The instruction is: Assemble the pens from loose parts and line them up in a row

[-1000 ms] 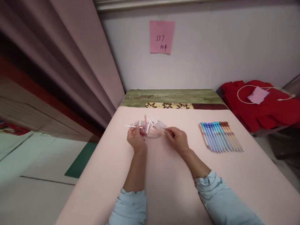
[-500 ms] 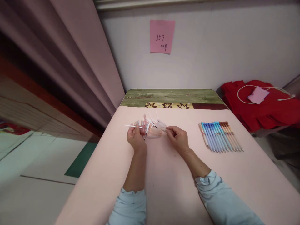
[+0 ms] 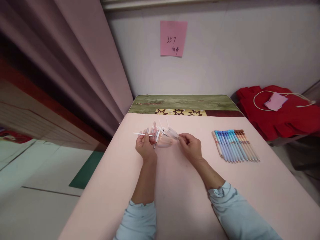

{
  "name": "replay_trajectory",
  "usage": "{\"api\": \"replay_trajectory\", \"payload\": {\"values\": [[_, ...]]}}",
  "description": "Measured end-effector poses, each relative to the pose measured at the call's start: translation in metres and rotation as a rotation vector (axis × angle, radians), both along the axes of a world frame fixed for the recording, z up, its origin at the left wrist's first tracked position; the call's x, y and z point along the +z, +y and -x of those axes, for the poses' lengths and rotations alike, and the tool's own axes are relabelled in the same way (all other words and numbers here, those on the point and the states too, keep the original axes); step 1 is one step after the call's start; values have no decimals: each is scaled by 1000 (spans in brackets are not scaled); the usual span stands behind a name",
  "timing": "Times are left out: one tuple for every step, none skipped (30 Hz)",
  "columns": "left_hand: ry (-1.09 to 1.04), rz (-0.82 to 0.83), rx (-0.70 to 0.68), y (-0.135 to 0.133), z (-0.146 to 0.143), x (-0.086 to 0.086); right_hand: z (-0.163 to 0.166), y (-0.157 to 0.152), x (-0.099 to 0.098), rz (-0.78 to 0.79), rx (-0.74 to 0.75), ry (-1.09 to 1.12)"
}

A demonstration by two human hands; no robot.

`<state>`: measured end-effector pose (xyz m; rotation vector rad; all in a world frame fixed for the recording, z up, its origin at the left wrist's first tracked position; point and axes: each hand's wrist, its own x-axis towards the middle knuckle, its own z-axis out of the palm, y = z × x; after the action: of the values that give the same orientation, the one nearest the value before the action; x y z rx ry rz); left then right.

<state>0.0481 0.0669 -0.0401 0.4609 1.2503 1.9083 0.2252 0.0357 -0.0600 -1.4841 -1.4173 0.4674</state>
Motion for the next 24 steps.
{"api": "replay_trajectory", "payload": {"values": [[-5, -7, -7, 0, 0, 0, 0, 1, 0, 9, -10, 67], [-9, -16, -20, 0, -1, 1, 1, 1, 1, 19, -12, 149], [-13, -27, -40, -1, -1, 2, 1, 2, 1, 31, -7, 239], [-15, -38, -69, -2, -2, 3, 2, 3, 2, 41, 5, 329], [-15, -49, -104, -3, -3, 4, 2, 4, 2, 48, 21, 408], [-13, -60, -143, -4, -4, 6, 3, 5, 3, 51, 40, 472], [-10, -69, -183, -5, -5, 8, 4, 5, 3, 51, 60, 515], [-6, -75, -223, -6, -7, 10, 4, 5, 4, 49, 79, 536], [-2, -79, -259, -8, -8, 12, 5, 5, 4, 48, 98, 539], [4, -81, -293, -9, -10, 13, 5, 5, 4, 48, 116, 529], [9, -80, -326, -10, -11, 15, 5, 5, 4, 50, 136, 512], [10, -77, -356, -11, -12, 16, 6, 4, 4, 53, 156, 493], [10, -75, -381, -12, -13, 16, 6, 3, 4, 56, 175, 476], [8, -73, -401, -13, -14, 17, 6, 3, 5, 57, 192, 464], [7, -70, -418, -14, -15, 17, 6, 2, 5, 59, 206, 455], [6, -68, -430, -14, -16, 17, 6, 2, 5, 61, 217, 449], [6, -65, -438, -15, -16, 17, 6, 1, 5, 66, 225, 447], [7, -61, -444, -15, -17, 17, 6, 1, 5, 71, 229, 449], [9, -58, -449, -15, -17, 18, 6, 1, 6, 78, 233, 453], [12, -54, -454, -15, -18, 18, 6, 0, 6, 84, 235, 458], [15, -50, -459, -16, -18, 18, 6, 0, 6, 89, 237, 462], [18, -47, -463, -16, -19, 18, 6, 0, 5, 91, 238, 463], [23, -44, -469, -16, -19, 18, 6, 1, 5, 90, 240, 461], [26, -43, -474, -16, -19, 18, 6, 1, 5, 89, 241, 457]]}}
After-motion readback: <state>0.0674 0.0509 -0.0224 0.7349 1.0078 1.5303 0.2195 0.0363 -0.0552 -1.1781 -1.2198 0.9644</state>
